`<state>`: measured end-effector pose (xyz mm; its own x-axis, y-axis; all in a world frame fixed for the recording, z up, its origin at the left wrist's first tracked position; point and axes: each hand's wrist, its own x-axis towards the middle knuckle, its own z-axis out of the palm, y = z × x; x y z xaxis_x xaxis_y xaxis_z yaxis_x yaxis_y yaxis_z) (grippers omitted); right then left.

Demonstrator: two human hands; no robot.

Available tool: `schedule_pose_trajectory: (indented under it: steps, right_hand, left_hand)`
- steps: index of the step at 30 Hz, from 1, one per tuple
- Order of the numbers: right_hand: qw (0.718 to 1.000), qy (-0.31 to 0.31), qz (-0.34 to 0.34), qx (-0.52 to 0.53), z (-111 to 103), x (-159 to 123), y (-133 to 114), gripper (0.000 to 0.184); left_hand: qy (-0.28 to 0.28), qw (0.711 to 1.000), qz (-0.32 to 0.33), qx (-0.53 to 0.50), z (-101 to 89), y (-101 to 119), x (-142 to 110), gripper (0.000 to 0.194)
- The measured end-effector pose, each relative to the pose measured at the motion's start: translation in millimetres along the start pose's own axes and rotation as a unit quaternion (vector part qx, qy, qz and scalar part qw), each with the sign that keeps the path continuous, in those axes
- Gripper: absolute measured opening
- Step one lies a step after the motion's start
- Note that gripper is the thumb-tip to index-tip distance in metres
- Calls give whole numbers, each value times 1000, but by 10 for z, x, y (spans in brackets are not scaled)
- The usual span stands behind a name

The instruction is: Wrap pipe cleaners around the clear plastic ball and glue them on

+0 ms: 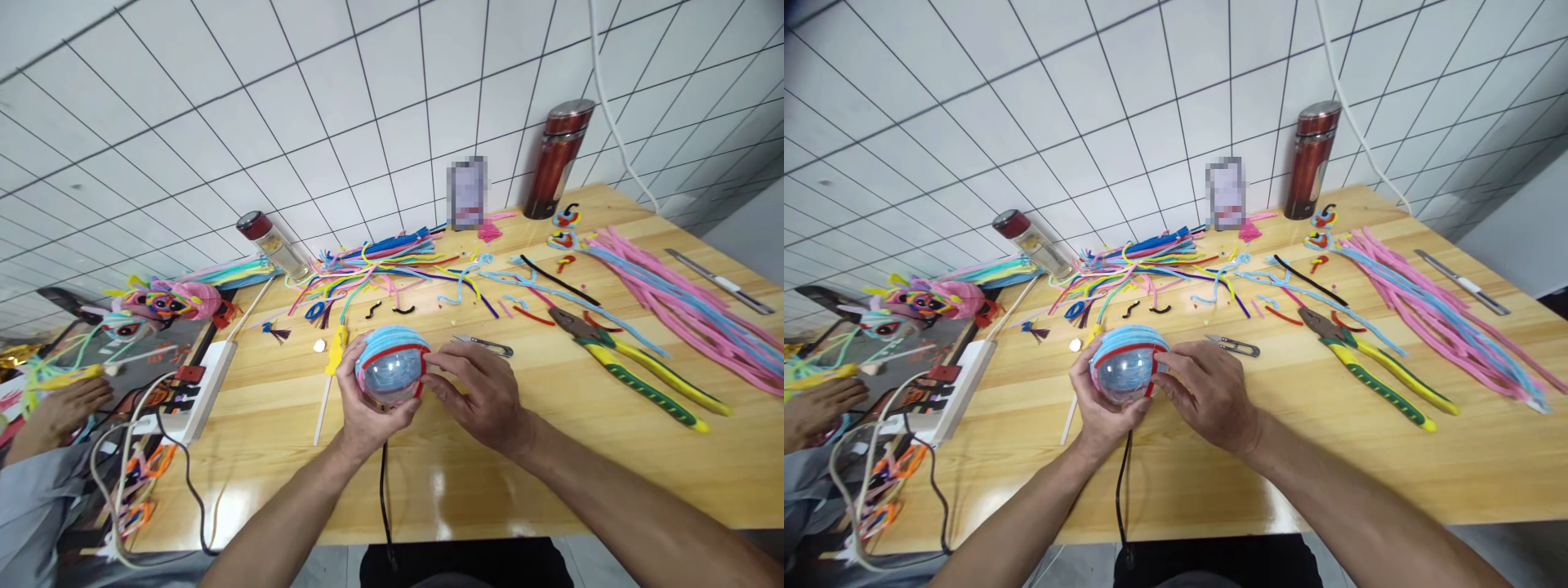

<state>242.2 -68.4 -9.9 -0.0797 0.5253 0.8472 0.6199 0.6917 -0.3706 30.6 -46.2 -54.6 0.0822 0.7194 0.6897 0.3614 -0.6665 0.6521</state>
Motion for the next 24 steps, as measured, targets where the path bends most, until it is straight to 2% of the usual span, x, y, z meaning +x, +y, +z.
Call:
schedule_pose_trajectory:
  steps: [24]
  right_hand:
    - [997, 0, 46, 57, 9, 0, -29, 15]
  left_hand:
    - [6, 1000, -4, -10, 13, 15, 4, 97]
